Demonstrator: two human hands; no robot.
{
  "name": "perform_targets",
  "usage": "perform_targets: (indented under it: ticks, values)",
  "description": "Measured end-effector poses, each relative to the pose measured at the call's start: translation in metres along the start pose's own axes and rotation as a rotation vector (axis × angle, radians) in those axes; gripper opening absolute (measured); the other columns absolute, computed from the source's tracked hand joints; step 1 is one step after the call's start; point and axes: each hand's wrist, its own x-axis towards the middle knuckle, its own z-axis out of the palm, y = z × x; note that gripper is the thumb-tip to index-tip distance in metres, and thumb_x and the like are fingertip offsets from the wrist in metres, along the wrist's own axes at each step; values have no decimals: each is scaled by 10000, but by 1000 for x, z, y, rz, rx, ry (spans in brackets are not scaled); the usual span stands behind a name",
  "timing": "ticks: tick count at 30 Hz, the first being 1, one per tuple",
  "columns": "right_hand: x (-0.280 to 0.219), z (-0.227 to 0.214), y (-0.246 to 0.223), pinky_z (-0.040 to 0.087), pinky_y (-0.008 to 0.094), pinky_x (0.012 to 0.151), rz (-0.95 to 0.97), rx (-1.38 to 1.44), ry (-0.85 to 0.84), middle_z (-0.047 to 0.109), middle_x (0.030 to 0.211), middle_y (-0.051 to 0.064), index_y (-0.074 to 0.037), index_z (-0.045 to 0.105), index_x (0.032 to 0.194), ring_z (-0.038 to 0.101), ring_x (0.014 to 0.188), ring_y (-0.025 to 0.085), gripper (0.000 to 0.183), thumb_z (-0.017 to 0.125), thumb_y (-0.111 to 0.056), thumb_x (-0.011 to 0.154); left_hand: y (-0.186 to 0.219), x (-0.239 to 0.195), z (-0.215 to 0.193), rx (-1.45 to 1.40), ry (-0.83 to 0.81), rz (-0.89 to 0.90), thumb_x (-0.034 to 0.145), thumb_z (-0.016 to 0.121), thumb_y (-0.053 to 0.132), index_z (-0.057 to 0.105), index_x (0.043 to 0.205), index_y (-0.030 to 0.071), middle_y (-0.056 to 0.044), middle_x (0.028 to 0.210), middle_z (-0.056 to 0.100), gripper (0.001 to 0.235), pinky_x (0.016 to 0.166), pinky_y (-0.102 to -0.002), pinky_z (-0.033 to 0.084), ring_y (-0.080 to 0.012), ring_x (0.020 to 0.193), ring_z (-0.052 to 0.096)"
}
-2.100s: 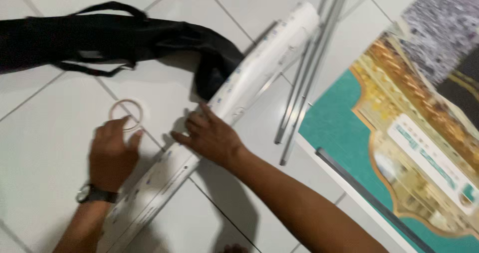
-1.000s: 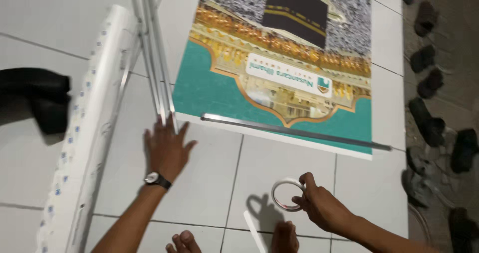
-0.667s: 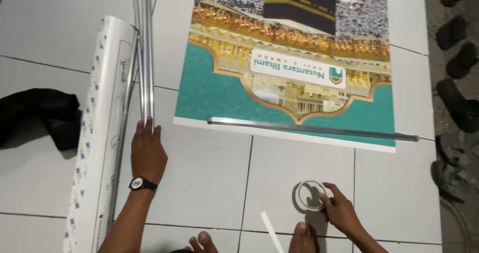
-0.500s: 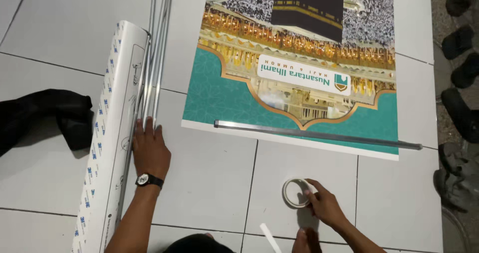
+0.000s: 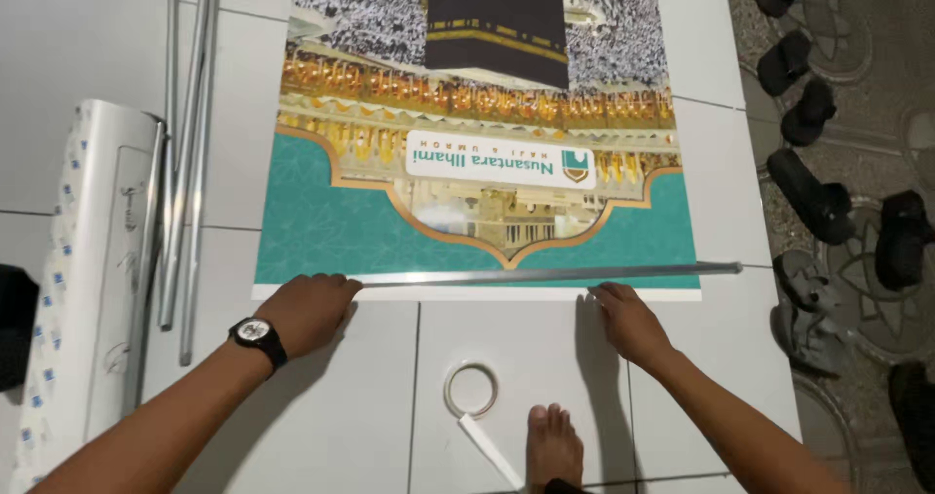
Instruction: The person aligns a large printed banner on the floor, positions metal rails, and applies double-sided adhesive tape along the bottom edge with the help of another person.
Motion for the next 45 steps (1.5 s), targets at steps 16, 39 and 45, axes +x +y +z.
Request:
perform_targets:
  ticks: [16,39,45]
  values:
    - [59,82,128,469,438,871,-417,5,317,591,1006,82,-129,562,1252,621,1013,310,347,445,-44,937,114,141,-108,126,-209,174,980,633,255,549,1310,91,-133,1151,696,377,863,-486,577,-349,1061,699]
    - [56,-189,-43,388,538,1205,-608,137,1114,395,1155,93,-39,572,1159,407,1164,350,468,853,-254,852,110,192,-155,-1476,266,160,1046,600,272,650,1040,-9,-146,728,682,285,437,-289,527,-178,515,657]
    - [22,-103,-113,609,410,986,-153,1310,-114,734,1259,130,-42,589,1360,702,1178,236,517,621,-299,913,98,193,-270,-1727,475,170,1023,501,317,440,1125,97,-120,851,527,251,480,-355,596,-286,569,717]
